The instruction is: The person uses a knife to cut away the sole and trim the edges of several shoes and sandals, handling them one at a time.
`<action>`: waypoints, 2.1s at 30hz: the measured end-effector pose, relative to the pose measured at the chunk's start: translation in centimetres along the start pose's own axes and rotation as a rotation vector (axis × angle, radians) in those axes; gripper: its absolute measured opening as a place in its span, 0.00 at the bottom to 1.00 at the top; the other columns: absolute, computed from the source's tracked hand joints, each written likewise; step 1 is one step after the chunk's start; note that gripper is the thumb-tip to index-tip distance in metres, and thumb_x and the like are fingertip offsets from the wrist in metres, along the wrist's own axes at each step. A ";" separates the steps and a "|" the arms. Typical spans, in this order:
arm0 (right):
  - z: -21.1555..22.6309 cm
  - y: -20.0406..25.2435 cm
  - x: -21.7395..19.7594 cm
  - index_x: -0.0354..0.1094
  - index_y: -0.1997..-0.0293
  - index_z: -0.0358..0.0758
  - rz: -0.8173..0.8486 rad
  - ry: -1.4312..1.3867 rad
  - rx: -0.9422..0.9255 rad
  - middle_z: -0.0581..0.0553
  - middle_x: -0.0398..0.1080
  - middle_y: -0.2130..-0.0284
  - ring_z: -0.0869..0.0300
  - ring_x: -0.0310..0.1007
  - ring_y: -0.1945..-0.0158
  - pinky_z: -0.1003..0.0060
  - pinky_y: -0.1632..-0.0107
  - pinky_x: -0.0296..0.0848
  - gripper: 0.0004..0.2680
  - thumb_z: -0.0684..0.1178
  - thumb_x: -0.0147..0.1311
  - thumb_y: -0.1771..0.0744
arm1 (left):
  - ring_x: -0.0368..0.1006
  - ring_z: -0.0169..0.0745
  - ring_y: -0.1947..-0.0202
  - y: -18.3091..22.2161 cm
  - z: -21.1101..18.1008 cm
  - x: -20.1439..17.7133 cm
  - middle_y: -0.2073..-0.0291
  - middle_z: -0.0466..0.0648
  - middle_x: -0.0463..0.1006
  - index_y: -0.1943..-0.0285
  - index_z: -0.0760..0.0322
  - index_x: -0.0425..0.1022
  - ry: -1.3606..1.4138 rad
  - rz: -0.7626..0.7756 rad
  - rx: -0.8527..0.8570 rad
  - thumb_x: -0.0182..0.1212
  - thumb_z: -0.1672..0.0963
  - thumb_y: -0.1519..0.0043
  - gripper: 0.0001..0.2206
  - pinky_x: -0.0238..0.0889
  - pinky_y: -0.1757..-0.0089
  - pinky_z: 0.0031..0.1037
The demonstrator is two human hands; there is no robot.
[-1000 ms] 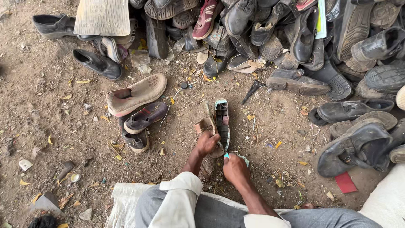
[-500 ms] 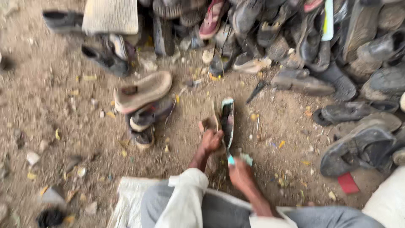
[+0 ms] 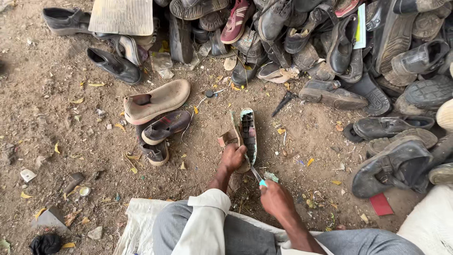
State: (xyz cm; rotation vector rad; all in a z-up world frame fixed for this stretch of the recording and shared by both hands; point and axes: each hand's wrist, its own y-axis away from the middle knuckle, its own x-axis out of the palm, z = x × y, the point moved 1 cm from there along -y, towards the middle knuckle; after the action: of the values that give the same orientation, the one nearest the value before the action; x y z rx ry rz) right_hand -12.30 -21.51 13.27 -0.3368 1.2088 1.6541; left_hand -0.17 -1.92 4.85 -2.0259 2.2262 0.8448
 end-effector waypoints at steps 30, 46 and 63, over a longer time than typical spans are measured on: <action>1.3 -5.0 0.8 0.70 0.55 0.40 -0.076 -0.096 -0.161 0.48 0.66 0.81 0.61 0.61 0.81 0.58 0.78 0.61 0.07 0.50 0.47 0.30 | 0.79 0.51 0.53 -3.9 -3.7 -0.1 0.61 0.56 0.84 0.60 0.65 0.84 -0.535 -0.037 0.659 0.49 0.48 0.31 0.21 0.51 0.34 0.44; 2.6 -4.5 1.6 0.69 0.57 0.37 -0.088 -0.031 -0.134 0.37 0.73 0.76 0.48 0.75 0.73 0.50 0.67 0.72 0.09 0.52 0.48 0.29 | 0.77 0.56 0.59 -4.4 -1.8 0.2 0.67 0.56 0.82 0.70 0.68 0.79 -0.449 -0.154 0.664 0.50 0.46 0.31 0.25 0.68 0.46 0.41; 0.8 0.2 4.5 0.66 0.60 0.36 -0.230 -0.029 -0.216 0.31 0.73 0.72 0.34 0.73 0.67 0.41 0.65 0.69 0.08 0.51 0.51 0.31 | 0.72 0.54 0.75 -3.9 -2.7 -0.3 0.81 0.54 0.74 0.80 0.65 0.75 -0.273 -0.185 0.595 0.48 0.42 0.31 0.30 0.69 0.54 0.43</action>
State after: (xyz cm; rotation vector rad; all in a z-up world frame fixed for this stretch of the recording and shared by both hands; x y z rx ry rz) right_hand -14.21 -18.38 10.61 -0.5628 0.9332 1.5844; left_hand 4.41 -2.76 5.80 -1.6778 1.8172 0.3499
